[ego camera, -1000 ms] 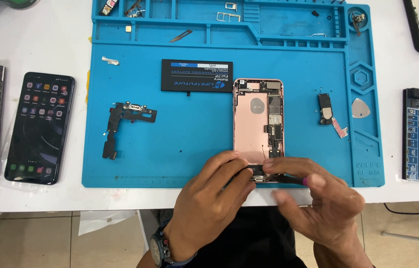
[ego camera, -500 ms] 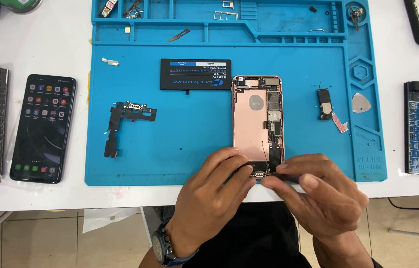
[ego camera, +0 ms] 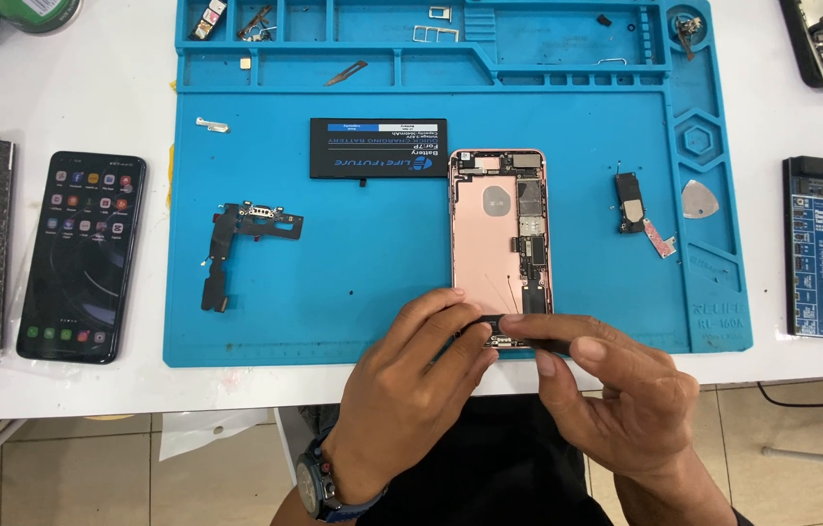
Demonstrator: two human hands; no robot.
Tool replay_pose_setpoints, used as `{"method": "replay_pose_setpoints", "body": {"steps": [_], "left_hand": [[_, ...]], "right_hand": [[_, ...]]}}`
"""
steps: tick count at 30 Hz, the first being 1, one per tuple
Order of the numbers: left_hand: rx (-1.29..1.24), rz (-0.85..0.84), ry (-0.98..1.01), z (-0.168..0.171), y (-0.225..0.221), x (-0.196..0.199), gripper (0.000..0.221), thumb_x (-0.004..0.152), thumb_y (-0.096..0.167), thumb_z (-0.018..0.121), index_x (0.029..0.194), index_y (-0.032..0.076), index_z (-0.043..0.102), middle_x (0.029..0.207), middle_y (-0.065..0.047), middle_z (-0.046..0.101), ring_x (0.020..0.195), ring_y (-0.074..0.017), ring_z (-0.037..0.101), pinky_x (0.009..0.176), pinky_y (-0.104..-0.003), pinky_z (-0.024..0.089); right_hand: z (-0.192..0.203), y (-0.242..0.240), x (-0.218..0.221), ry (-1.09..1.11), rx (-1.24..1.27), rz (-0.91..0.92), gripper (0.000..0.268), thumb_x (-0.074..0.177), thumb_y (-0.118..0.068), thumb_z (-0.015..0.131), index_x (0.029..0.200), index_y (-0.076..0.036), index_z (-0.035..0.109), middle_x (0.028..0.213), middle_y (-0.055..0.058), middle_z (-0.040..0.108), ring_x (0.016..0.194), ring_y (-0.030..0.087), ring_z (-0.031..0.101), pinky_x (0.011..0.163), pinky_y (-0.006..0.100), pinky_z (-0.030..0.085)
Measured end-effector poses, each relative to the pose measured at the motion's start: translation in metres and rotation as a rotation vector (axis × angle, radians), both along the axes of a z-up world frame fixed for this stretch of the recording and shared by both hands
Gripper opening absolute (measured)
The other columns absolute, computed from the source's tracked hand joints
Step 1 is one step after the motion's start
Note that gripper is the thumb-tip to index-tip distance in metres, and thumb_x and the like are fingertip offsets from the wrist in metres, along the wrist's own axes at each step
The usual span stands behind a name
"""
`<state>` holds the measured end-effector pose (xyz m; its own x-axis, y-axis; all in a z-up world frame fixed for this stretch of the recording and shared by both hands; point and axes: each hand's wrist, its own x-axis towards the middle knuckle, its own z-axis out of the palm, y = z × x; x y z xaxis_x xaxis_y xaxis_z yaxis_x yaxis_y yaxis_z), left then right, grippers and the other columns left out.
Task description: The person uses a screwdriver and tweezers to remove screws and small components from the internal frame of a disassembled smartphone. They carefully lift and place parts onto a blue work mat while working on the device's motherboard area.
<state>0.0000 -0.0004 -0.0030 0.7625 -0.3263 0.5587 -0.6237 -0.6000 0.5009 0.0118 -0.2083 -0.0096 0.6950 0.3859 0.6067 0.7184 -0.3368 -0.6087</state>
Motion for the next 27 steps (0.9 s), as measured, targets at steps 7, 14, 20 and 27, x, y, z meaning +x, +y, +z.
{"method": "replay_pose_setpoints", "body": {"steps": [7,14,20,27], "left_hand": [[0.004,0.000,-0.012,-0.001,0.000,0.000,0.016,0.101,0.007,0.069,0.104,-0.008,0.069,0.109,-0.020,0.066,0.112,-0.0379,0.064,0.100,-0.045,0.059],[-0.005,-0.010,0.021,-0.001,0.001,-0.001,0.019,0.101,0.008,0.070,0.107,-0.010,0.069,0.111,-0.021,0.066,0.114,-0.0390,0.062,0.099,-0.047,0.058],[-0.008,-0.016,0.015,0.001,0.000,0.000,0.016,0.102,0.006,0.067,0.105,-0.009,0.068,0.109,-0.021,0.066,0.112,-0.0384,0.063,0.100,-0.047,0.058],[0.007,0.001,0.014,-0.004,0.000,-0.002,0.017,0.100,0.008,0.072,0.105,-0.008,0.070,0.111,-0.021,0.067,0.113,-0.0383,0.063,0.098,-0.046,0.059]], "right_hand": [[-0.006,-0.005,0.001,-0.104,-0.016,-0.045,0.066,0.094,-0.002,0.081,0.144,-0.017,0.041,0.107,0.021,0.073,0.096,0.028,0.081,0.083,0.033,0.072],[-0.013,-0.003,0.000,-0.149,-0.003,-0.159,0.077,0.088,-0.004,0.091,0.144,-0.020,0.042,0.101,0.022,0.068,0.089,0.026,0.076,0.078,0.033,0.070],[-0.003,-0.003,0.004,0.060,0.079,0.066,0.057,0.105,-0.001,0.059,0.150,-0.024,0.034,0.114,0.023,0.073,0.106,0.031,0.081,0.092,0.038,0.073],[-0.004,-0.004,0.001,-0.083,-0.005,-0.116,0.062,0.093,0.004,0.082,0.139,-0.011,0.043,0.101,0.020,0.074,0.093,0.028,0.081,0.083,0.034,0.071]]}}
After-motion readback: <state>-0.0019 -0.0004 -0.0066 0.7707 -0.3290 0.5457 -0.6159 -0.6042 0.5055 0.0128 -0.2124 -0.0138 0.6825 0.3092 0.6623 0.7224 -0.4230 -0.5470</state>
